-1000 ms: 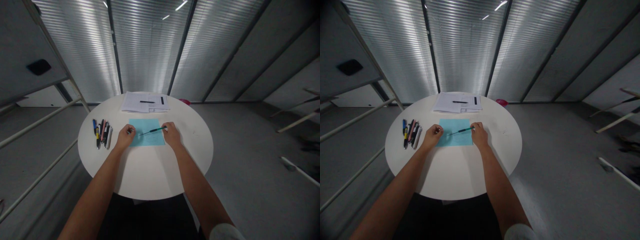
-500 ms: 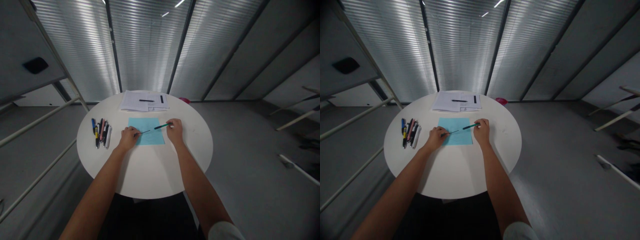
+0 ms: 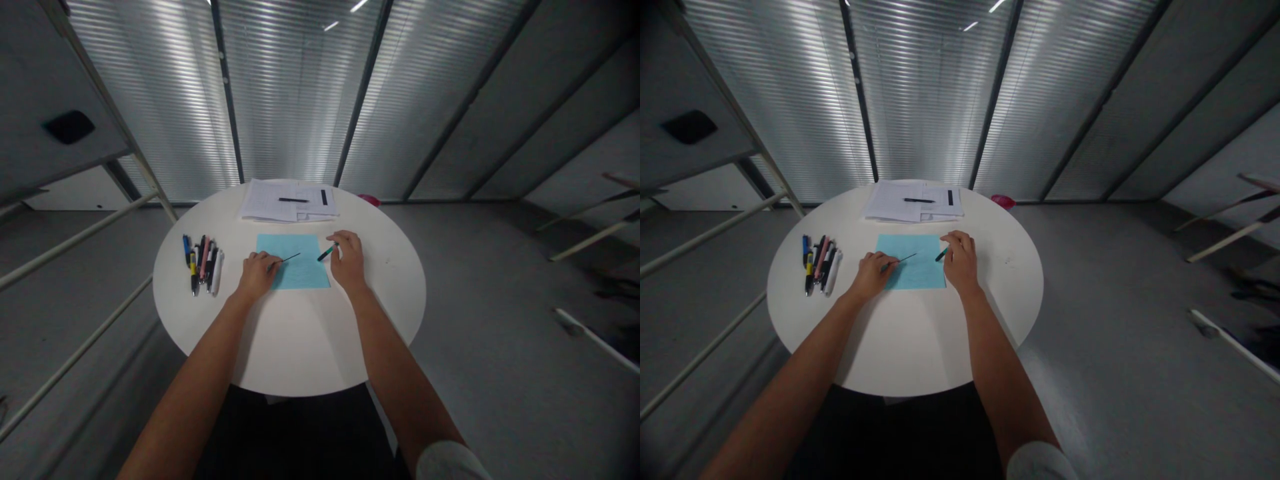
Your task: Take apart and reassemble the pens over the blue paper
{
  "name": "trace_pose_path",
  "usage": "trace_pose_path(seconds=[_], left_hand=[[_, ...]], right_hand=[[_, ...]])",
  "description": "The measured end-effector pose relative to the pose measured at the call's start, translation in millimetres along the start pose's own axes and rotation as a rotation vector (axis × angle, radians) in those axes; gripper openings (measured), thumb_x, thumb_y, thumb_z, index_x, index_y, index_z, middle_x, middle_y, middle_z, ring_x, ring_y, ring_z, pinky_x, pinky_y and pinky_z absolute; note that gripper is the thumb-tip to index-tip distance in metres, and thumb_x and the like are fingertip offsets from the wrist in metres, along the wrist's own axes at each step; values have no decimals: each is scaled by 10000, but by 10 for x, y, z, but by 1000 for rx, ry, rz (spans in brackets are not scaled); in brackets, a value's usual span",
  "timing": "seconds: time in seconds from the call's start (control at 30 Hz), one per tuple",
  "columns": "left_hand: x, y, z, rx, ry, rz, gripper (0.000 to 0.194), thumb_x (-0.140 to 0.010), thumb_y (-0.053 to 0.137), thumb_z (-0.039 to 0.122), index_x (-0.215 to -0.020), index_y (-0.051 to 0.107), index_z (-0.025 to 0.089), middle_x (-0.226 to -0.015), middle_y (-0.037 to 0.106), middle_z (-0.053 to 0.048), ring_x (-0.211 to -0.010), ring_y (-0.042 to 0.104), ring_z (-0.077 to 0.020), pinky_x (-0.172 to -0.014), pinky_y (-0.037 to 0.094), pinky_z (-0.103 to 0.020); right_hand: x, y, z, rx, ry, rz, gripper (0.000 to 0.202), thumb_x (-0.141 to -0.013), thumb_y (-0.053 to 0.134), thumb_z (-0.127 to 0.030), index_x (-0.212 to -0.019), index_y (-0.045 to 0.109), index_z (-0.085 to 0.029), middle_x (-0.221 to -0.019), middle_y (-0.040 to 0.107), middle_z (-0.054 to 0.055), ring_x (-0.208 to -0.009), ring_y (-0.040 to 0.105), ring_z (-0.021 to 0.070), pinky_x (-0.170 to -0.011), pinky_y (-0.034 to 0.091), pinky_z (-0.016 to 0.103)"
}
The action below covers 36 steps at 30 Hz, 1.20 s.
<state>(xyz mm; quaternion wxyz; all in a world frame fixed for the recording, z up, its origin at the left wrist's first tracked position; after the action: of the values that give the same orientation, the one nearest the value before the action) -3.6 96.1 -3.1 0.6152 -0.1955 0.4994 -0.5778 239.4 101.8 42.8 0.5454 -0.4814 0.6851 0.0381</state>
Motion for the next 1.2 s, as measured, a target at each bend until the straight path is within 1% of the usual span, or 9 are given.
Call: trace_pose_path(seconds=[0.1,0.2,0.37,0.5,0.57,0.77,0.9,0.97,1.2], left_hand=[[-7,14,-28,47,6,61,266,-900,523,335,-966,762,239,-983,644,-103,-933,557,-238,-852,431,-383],[-18,22,-40,71,14,52,291,-909,505,344,-959,762,219,-949,654,-103,-900,557,-228,-845,437,-376],[-19,0,-13,67,12,-27,339,-938,436,361,-997,736,214,-923,697,-84,-834,567,-209,-839,434,-367],[-7,-14,-3,97,-9,-19,335,-943,412,356,-1010,706,211,-979,717,-78,-858,588,-208,-858,434,-358],[0,-18,-3,120,-26,-5,331,-944,405,355,-1016,693,209,-968,721,-76,-860,592,-211,-833,441,-348],[-4,-6,-4,127,-13,-9,305,-937,422,347,-1000,688,211,-910,717,-72,-847,604,-204,-829,448,-337],[-24,-19,-13,197,8,60,305,-928,439,343,-916,692,173,-919,701,-92,-870,598,-197,-855,451,-327],[-29,-37,-19,236,-12,95,310,-925,444,353,-900,686,162,-919,695,-96,-866,596,-192,-836,456,-316],[-8,-36,-47,370,-141,76,301,-927,435,414,-974,635,194,-811,697,-41,-762,611,-168,-758,467,-302]], right_hand=[[4,-7,-40,-14,-22,-3,389,-872,413,-79,-1156,623,-242,-1237,523,106,-1185,509,223,-1016,468,433],[20,23,-45,-62,-20,-45,460,-864,423,-97,-1274,567,-249,-1324,475,115,-1217,500,218,-964,506,392],[40,113,63,-236,201,-100,570,-854,502,-201,-1416,418,-244,-1210,620,101,-974,616,188,-769,547,337],[48,143,92,-344,311,-67,555,-879,510,-265,-1423,401,-245,-1195,665,97,-1009,621,194,-790,533,337],[55,164,86,-369,336,-99,537,-881,512,-270,-1410,421,-246,-1180,674,96,-988,630,192,-791,533,339],[73,200,62,-484,335,-104,552,-891,552,-345,-1419,414,-263,-1155,679,77,-964,640,181,-842,535,353],[93,231,-7,-506,311,-169,529,-896,556,-357,-1405,436,-282,-1141,687,58,-954,645,173,-865,533,356],[97,235,-33,-509,313,-169,511,-899,552,-371,-1392,451,-281,-1152,685,58,-958,647,172,-874,532,357],[80,196,-22,-459,337,-155,494,-909,529,-407,-1373,464,-253,-1103,691,65,-947,646,179,-869,534,358]])
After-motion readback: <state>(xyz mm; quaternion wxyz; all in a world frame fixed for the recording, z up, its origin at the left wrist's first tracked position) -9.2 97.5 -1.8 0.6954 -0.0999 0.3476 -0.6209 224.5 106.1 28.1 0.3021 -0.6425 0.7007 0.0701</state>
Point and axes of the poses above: each hand's wrist, its own x-axis away from the middle knuckle, its own y-axis out of the palm, z = x × y, the point moved 3 cm from there along -x, towards the middle knuckle
